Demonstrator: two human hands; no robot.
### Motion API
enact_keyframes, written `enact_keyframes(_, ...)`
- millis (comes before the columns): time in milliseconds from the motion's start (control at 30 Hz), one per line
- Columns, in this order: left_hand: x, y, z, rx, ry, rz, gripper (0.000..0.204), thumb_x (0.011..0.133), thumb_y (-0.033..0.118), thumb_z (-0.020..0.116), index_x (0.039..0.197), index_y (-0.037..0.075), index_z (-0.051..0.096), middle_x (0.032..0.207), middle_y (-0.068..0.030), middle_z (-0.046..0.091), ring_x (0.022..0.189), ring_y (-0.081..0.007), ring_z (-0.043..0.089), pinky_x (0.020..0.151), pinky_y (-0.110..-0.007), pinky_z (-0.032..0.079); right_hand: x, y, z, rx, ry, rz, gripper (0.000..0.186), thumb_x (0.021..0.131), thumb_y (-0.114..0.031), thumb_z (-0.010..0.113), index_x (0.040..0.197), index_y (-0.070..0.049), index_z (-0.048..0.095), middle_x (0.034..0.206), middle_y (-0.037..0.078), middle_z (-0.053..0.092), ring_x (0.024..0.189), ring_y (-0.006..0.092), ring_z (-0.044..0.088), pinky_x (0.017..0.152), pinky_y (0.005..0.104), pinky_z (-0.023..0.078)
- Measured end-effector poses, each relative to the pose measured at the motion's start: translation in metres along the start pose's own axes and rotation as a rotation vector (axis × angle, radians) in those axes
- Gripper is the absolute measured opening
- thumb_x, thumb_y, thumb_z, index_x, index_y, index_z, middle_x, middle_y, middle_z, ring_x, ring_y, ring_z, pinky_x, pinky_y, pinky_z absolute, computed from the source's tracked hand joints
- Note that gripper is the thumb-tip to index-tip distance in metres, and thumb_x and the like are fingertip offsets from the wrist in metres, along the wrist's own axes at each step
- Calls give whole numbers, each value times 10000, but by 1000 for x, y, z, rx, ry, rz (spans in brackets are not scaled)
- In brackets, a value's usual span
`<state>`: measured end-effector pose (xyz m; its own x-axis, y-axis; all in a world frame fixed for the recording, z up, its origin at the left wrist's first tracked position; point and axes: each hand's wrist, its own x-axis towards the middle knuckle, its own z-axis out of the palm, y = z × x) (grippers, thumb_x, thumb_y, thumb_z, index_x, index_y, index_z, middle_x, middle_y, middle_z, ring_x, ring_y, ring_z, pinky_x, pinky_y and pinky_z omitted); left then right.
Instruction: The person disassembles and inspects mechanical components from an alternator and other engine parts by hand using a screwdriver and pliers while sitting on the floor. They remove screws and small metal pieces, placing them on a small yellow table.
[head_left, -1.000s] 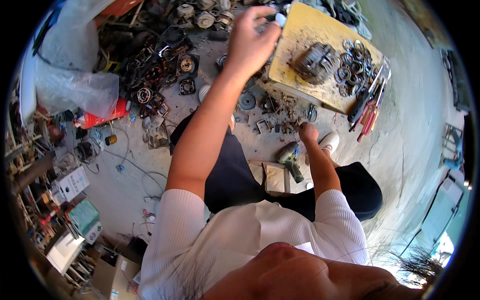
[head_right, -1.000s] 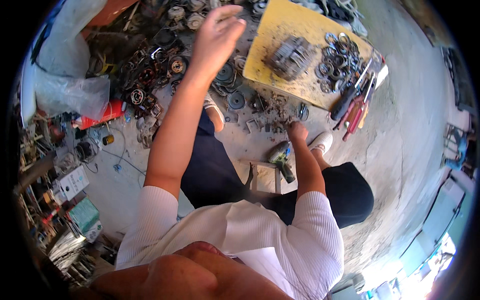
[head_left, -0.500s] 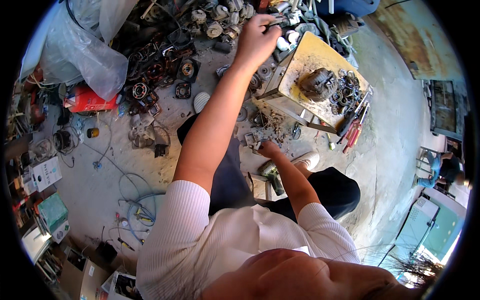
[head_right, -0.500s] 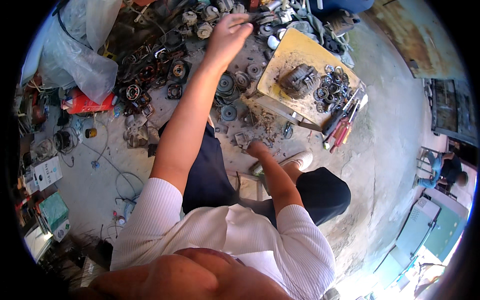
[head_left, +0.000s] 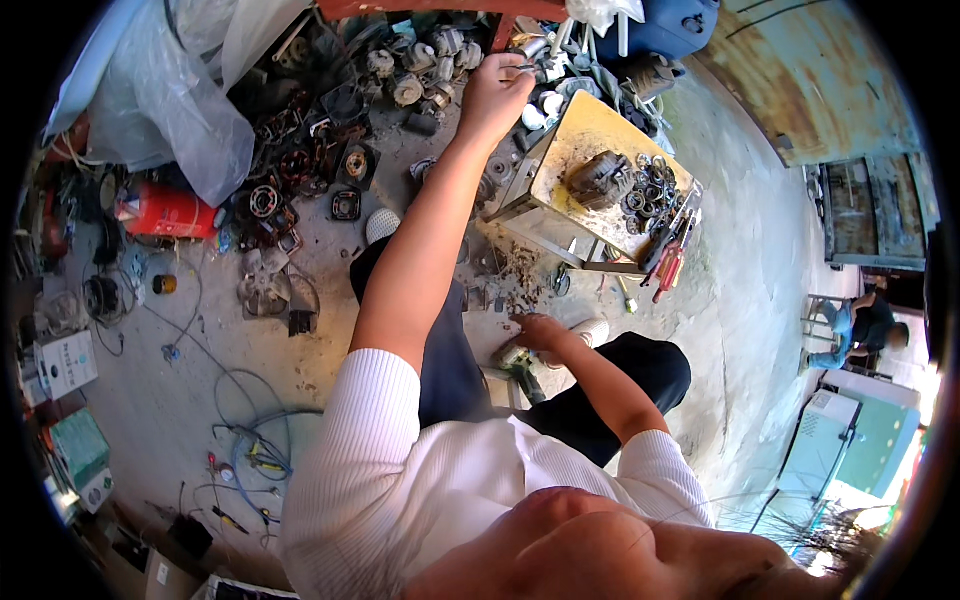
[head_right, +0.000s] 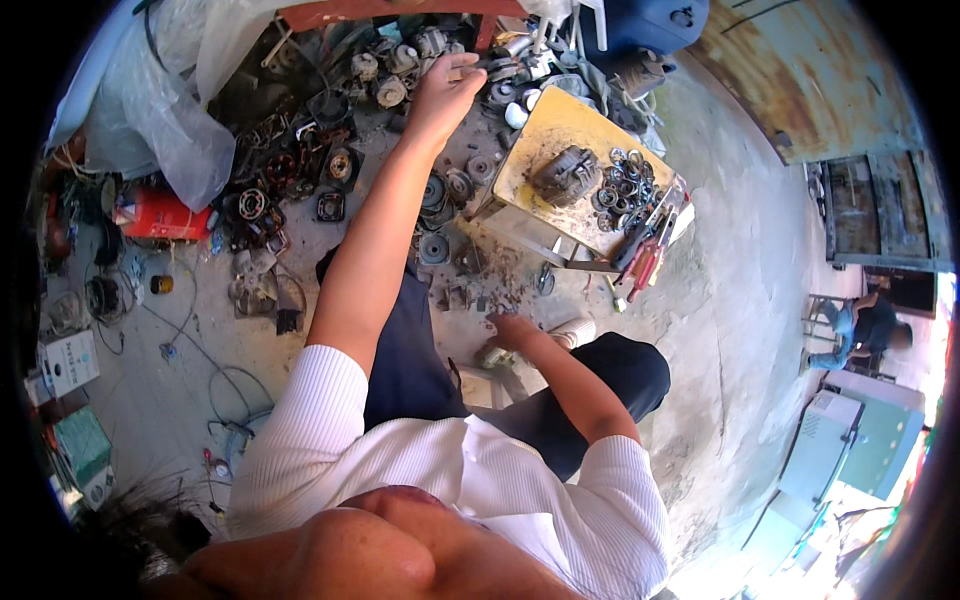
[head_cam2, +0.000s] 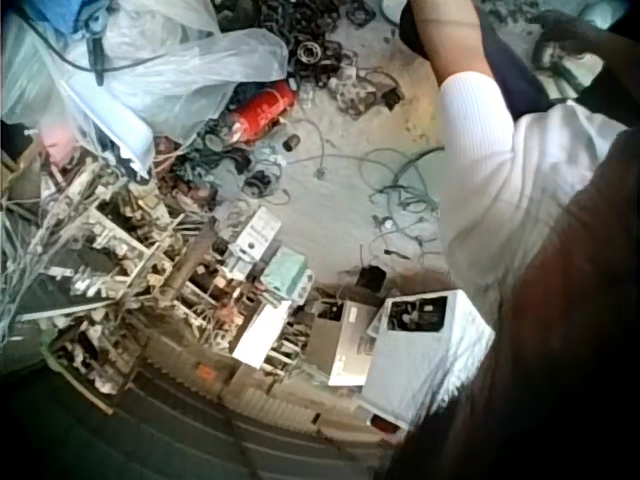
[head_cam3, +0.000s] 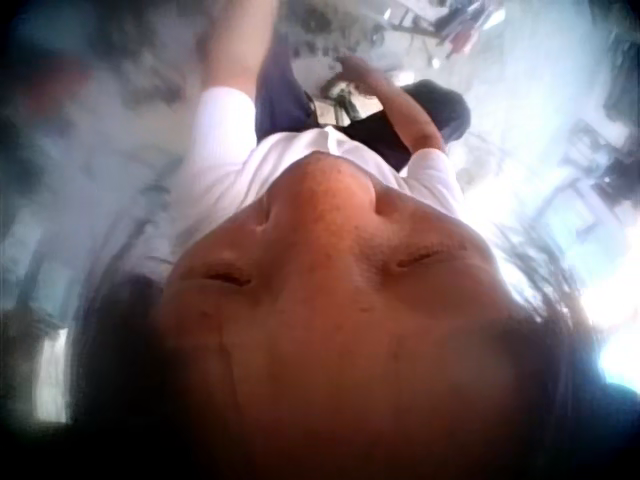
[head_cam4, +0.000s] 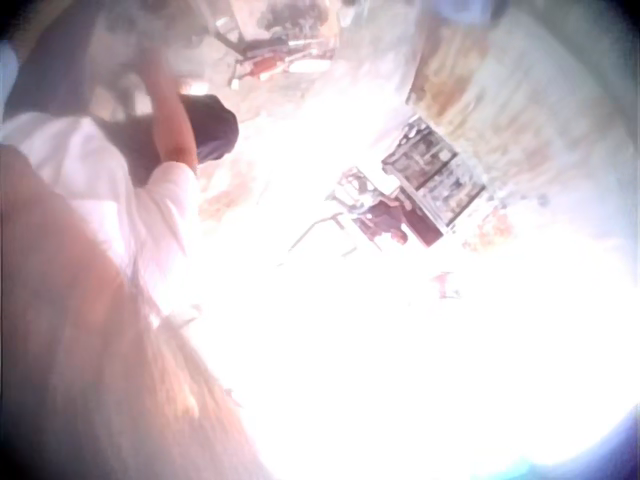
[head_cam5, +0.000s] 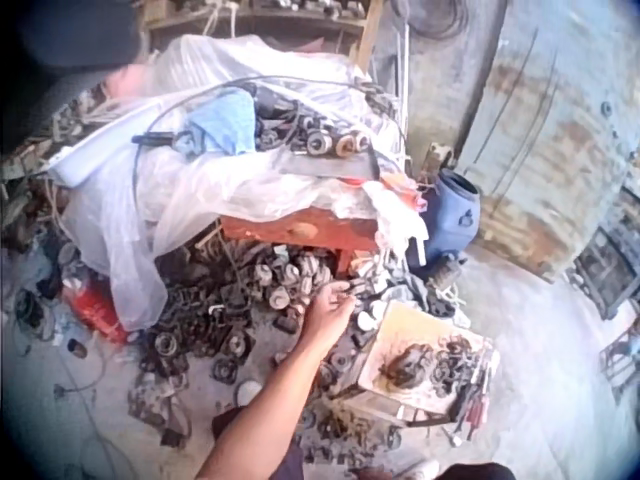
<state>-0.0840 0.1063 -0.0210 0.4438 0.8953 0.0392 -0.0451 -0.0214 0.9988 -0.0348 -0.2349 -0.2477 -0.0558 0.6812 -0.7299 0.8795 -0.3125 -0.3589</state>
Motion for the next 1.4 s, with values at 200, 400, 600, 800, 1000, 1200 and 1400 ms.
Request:
enact_keyframes(200, 10, -17, 0, 118, -33, 4, 447, 863, 171, 619, 1294, 76, 548, 1188, -119, 598, 967, -229, 612, 799, -395, 495, -49, 14, -56, -33, 143, 3, 645, 816, -356, 700, 1375, -125, 479, 1085, 188, 656, 1030, 361, 620, 887, 441, 490)
enact_keyframes(400, 71, -153, 32, 174, -108, 64, 362, 807, 239, 627, 1086, 9, 638, 972, -179, 682, 928, -331, 651, 802, -401, 502, -140, 42, -99, 103, 151, 68, 575, 822, -315, 690, 1326, -91, 528, 1127, 193, 641, 1038, 356, 619, 890, 434, 493)
enact_keyframes(600, 108, -256, -6, 1087, -560, -494, 406, 888, 257, 578, 1249, 72, 574, 1287, -188, 573, 1150, -387, 559, 908, -494, 472, -264, 30, -204, 1039, 89, -230, 455, 904, -335, 634, 1160, 41, 623, 1107, 144, 674, 1000, 219, 647, 874, 345, 497)
enact_keyframes(800, 106, -309, 48, 1197, -570, -181, 372, 913, 168, 564, 1284, 158, 529, 1293, -133, 536, 1187, -357, 524, 981, -560, 389, -253, 122, -204, 1268, 1747, 332, 390, 938, -233, 617, 1268, -33, 566, 1108, 68, 647, 918, 108, 580, 769, 242, 427)
enact_keyframes(1000, 129, -369, 81, 1301, -739, 14, 399, 889, 83, 557, 1275, 180, 544, 1289, -73, 543, 1168, -318, 534, 983, -544, 378, -163, 224, -182, 721, 1727, 656, 481, 887, -157, 681, 1331, -59, 525, 1166, 124, 619, 908, 152, 614, 804, 276, 490)
enact_keyframes(1200, 159, -458, 91, 1136, -583, 366, 407, 897, 99, 479, 1275, 227, 556, 1337, 1, 527, 1169, -266, 528, 990, -509, 364, -131, 244, -189, 516, 1592, 856, 505, 863, -191, 699, 1321, -62, 531, 1121, 149, 628, 905, 173, 618, 793, 306, 501)
enact_keyframes(1400, 171, -483, 132, 1238, -775, 369, 559, 778, 115, 669, 1301, 252, 525, 1403, 68, 465, 1277, -211, 438, 1055, -526, 331, -132, 246, -169, 287, 1572, 1001, 455, 808, -164, 692, 1243, -102, 572, 1046, 134, 606, 857, 221, 630, 793, 382, 511)
